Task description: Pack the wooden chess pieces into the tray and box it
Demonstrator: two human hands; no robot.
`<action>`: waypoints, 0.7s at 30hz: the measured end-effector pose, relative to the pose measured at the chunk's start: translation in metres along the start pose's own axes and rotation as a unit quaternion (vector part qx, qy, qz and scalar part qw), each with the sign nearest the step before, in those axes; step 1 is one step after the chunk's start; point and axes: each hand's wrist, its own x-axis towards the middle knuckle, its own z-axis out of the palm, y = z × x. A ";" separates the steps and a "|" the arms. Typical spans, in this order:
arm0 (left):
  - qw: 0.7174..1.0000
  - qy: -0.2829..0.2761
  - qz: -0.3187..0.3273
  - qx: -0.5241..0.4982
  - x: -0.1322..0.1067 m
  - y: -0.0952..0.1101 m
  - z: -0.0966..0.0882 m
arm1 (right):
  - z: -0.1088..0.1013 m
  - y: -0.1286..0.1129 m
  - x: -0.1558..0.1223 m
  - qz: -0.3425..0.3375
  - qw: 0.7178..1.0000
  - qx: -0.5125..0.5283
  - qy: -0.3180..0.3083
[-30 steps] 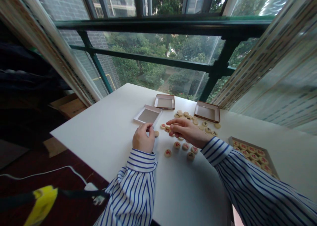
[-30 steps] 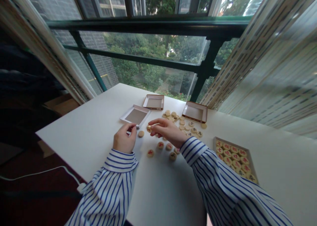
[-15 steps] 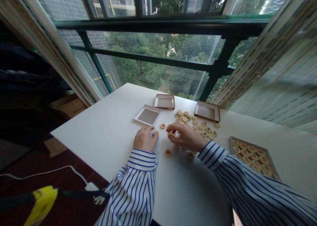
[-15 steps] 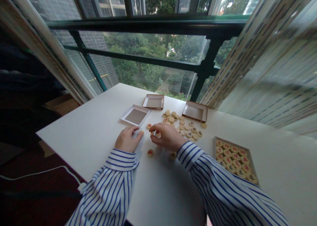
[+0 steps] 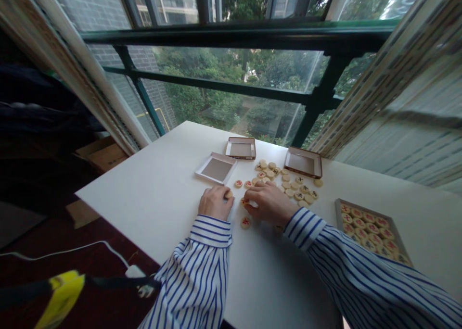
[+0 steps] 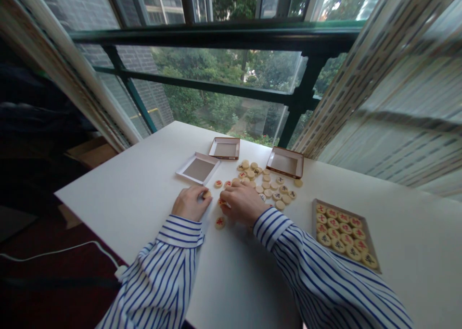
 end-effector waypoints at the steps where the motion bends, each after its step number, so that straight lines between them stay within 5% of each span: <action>1: 1.000 -0.001 0.002 -0.002 0.000 0.000 0.000 | 0.000 0.000 0.000 -0.002 1.000 -0.004 -0.004; 8: 0.990 0.006 -0.046 -0.135 0.001 0.004 -0.003 | -0.005 0.000 -0.001 -0.002 1.000 -0.001 0.017; 13: 0.909 -0.018 -0.142 -0.391 0.003 0.007 -0.011 | -0.009 0.004 -0.005 0.023 0.997 0.031 0.069; 21: 0.833 -0.073 -0.187 -0.515 0.006 0.006 -0.015 | -0.011 -0.003 -0.002 0.035 0.989 0.072 0.128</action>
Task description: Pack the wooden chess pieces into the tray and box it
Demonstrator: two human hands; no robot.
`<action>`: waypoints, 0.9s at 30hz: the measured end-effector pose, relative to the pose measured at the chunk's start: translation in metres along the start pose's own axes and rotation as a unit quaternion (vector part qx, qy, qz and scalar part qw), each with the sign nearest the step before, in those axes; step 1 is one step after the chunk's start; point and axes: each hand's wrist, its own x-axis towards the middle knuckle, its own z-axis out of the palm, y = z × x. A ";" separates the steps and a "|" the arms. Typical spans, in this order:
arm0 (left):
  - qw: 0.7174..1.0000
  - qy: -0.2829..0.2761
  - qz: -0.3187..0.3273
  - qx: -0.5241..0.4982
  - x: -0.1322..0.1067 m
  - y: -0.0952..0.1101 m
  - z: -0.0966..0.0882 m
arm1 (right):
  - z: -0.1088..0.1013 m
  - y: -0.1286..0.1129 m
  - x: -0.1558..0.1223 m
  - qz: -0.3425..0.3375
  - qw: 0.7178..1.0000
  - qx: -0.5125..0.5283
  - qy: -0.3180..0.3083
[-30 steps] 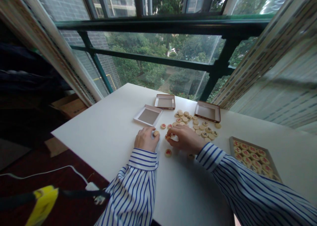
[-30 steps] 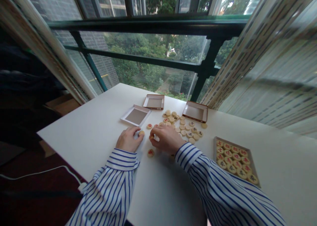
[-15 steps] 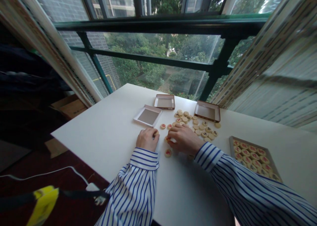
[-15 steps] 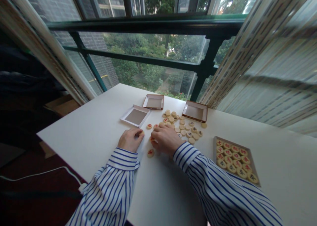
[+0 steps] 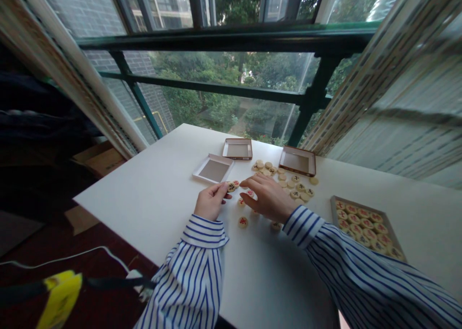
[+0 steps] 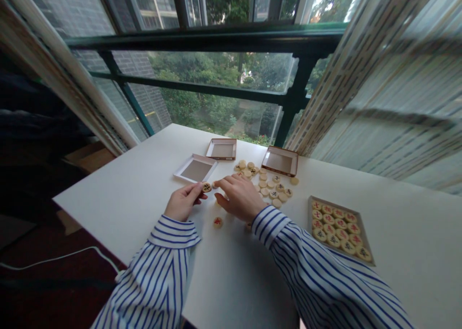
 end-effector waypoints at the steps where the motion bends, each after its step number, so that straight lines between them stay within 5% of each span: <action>1: 1.000 -0.004 -0.002 -0.011 0.000 0.000 0.001 | 0.001 -0.002 0.001 0.002 1.000 0.002 -0.001; 14: 0.996 -0.066 -0.032 -0.045 0.001 -0.002 0.004 | 0.004 -0.011 0.011 0.018 1.000 0.013 -0.001; 21: 0.994 0.079 0.043 0.069 0.001 -0.004 0.002 | 0.014 -0.010 0.014 0.046 0.996 -0.048 -0.058; 27: 0.985 0.113 0.075 0.110 0.005 -0.012 0.001 | 0.022 -0.014 0.018 0.112 0.984 -0.108 -0.092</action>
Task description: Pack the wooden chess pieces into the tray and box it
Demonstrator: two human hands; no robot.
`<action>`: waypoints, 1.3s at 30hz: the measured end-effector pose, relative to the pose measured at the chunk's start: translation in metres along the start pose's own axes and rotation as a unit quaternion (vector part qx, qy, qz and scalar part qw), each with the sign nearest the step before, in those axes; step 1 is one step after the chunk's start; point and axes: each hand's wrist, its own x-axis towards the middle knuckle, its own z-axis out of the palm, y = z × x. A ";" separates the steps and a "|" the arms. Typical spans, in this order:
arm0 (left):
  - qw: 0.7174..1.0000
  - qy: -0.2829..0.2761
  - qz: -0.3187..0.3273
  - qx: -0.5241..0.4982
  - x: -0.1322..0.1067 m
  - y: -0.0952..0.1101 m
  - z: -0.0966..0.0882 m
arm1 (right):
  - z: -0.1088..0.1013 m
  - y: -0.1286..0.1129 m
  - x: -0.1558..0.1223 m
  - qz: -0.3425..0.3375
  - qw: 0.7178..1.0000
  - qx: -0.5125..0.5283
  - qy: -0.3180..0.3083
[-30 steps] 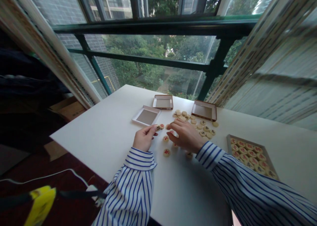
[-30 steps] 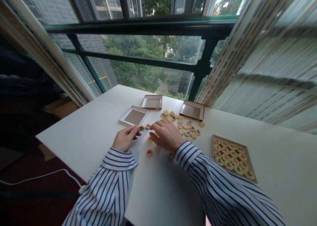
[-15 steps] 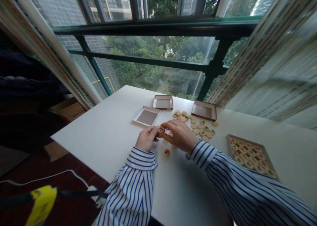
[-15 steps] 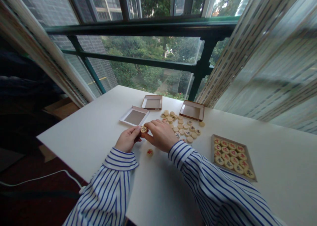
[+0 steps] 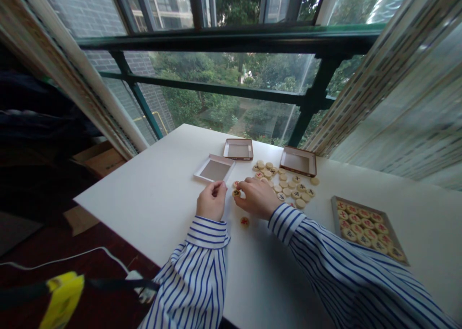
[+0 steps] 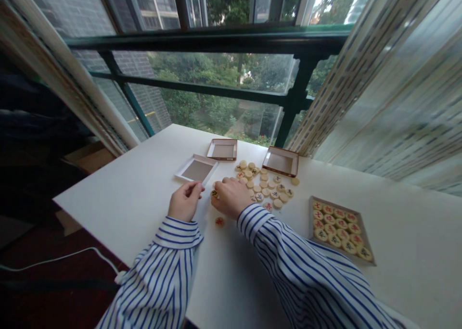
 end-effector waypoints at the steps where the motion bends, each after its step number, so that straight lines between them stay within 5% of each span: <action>1: 1.000 0.001 0.001 0.005 0.000 -0.001 0.000 | 0.000 -0.001 0.001 0.011 1.000 -0.002 -0.004; 13: 0.997 0.028 0.026 0.065 -0.001 -0.003 0.002 | -0.006 0.001 0.001 0.048 0.999 0.010 -0.006; 25: 0.987 -0.031 0.128 0.096 -0.013 0.039 0.015 | -0.069 0.083 -0.049 0.080 0.983 0.131 0.106; 32: 0.965 -0.132 0.195 0.117 0.002 0.072 0.042 | -0.061 0.115 -0.070 0.094 0.978 0.139 0.125; 39: 0.945 -0.172 0.245 0.130 0.017 0.077 0.079 | -0.041 0.128 -0.081 0.055 0.996 0.068 0.029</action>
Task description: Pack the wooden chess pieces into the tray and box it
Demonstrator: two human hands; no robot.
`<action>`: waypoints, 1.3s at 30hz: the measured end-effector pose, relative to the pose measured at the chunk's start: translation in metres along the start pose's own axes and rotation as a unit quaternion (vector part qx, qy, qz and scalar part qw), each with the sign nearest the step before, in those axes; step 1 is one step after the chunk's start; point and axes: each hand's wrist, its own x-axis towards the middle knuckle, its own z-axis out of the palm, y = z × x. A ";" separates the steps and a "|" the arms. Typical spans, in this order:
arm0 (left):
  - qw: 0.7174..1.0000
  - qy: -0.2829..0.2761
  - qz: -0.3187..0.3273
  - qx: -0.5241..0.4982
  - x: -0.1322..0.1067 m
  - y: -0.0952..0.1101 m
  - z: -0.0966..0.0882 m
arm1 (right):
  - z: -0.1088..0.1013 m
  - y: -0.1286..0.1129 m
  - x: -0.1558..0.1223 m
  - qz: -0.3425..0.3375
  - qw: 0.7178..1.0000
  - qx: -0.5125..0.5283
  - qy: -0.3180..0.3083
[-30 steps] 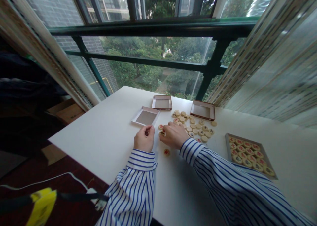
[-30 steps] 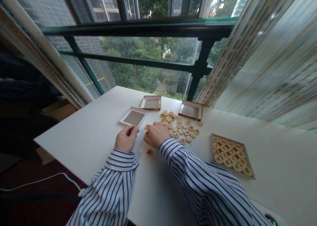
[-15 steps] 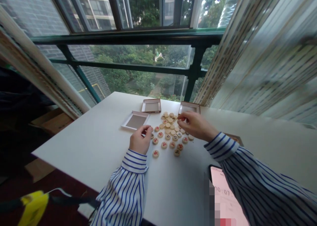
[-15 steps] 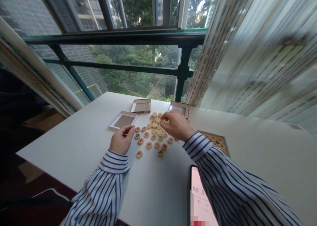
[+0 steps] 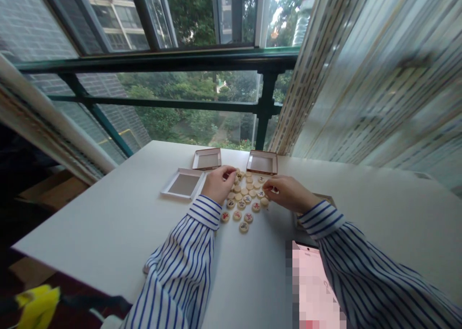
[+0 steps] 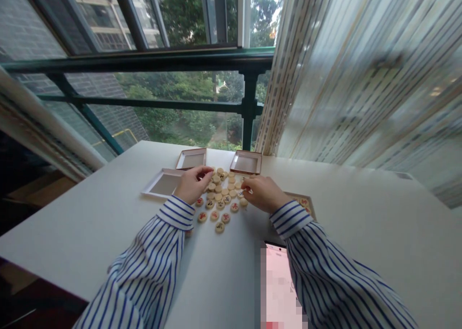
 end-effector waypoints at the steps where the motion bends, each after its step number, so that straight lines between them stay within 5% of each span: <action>1: 1.000 -0.010 0.010 0.004 0.002 0.000 0.004 | 0.002 0.001 -0.002 -0.006 1.000 -0.018 -0.020; 6: 0.992 -0.082 0.070 0.060 0.013 0.004 0.013 | 0.008 0.003 -0.009 -0.023 0.994 -0.077 -0.070; 19: 0.961 -0.226 0.123 0.104 0.032 0.017 0.003 | 0.007 -0.013 -0.014 -0.046 0.987 -0.121 -0.094; 39: 0.943 -0.245 0.139 0.175 0.028 0.018 -0.001 | 0.002 -0.016 -0.014 -0.050 0.989 -0.107 -0.086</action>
